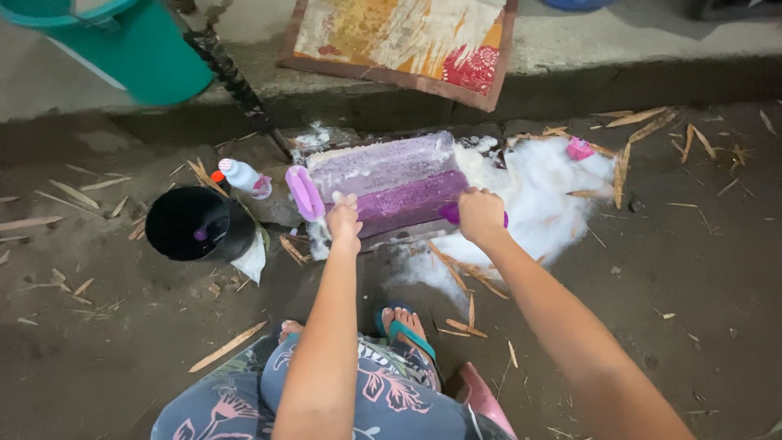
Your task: Cleaning a small purple carpet with soap and a brush.
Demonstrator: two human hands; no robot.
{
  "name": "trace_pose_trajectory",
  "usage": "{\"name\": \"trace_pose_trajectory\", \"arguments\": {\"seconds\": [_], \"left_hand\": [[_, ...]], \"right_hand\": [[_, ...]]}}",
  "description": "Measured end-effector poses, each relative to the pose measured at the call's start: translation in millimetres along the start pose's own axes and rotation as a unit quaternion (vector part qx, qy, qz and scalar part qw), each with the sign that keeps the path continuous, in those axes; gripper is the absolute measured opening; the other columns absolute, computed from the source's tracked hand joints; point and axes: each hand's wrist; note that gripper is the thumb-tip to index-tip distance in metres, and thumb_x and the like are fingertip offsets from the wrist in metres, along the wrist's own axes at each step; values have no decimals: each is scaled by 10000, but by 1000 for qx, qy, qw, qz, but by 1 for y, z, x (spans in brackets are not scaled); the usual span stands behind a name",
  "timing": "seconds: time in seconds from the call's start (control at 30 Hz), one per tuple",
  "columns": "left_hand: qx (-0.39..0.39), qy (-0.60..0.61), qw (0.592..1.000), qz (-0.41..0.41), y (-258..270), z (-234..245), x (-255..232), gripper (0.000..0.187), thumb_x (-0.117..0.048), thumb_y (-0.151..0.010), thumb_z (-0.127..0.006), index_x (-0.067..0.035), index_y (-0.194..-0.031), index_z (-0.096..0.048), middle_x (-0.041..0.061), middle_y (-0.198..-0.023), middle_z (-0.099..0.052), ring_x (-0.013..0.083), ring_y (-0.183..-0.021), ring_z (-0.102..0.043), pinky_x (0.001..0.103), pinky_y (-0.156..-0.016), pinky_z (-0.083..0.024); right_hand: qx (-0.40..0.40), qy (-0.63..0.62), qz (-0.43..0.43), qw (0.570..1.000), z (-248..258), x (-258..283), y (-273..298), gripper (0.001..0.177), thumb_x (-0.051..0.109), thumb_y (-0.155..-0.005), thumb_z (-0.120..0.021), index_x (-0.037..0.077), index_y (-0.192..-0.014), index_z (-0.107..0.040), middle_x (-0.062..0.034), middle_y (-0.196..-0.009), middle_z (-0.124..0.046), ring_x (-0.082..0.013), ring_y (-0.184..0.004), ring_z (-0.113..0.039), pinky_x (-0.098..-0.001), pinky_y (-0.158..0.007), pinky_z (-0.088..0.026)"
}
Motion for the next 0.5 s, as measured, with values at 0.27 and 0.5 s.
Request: {"name": "trace_pose_trajectory", "arguments": {"seconds": [0.27, 0.5], "left_hand": [[43, -33, 998, -12, -14, -25, 12, 717, -604, -1025, -309, -65, -1362, -643, 165, -1434, -609, 289, -1205, -590, 504, -1012, -472], [54, -44, 998, -11, -28, -29, 24, 719, -621, -1024, -322, -64, -1362, -627, 149, -1418, -607, 242, -1200, -584, 500, -1004, -457]], "right_hand": [[11, -19, 8, 1000, -2, -20, 9, 213, 131, -814, -697, 129, -1023, -741, -123, -1090, -725, -307, -1030, -712, -438, -856, -584], [32, 10, -24, 999, 8, -30, 25, 245, 124, -781, -710, 120, -1024, -743, -109, -1101, -711, -291, -1053, -696, -416, -863, -583]]}}
Point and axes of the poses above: each hand's wrist, its own y-axis away from the middle knuckle, its own z-axis out of the back of the hand, x = y × z
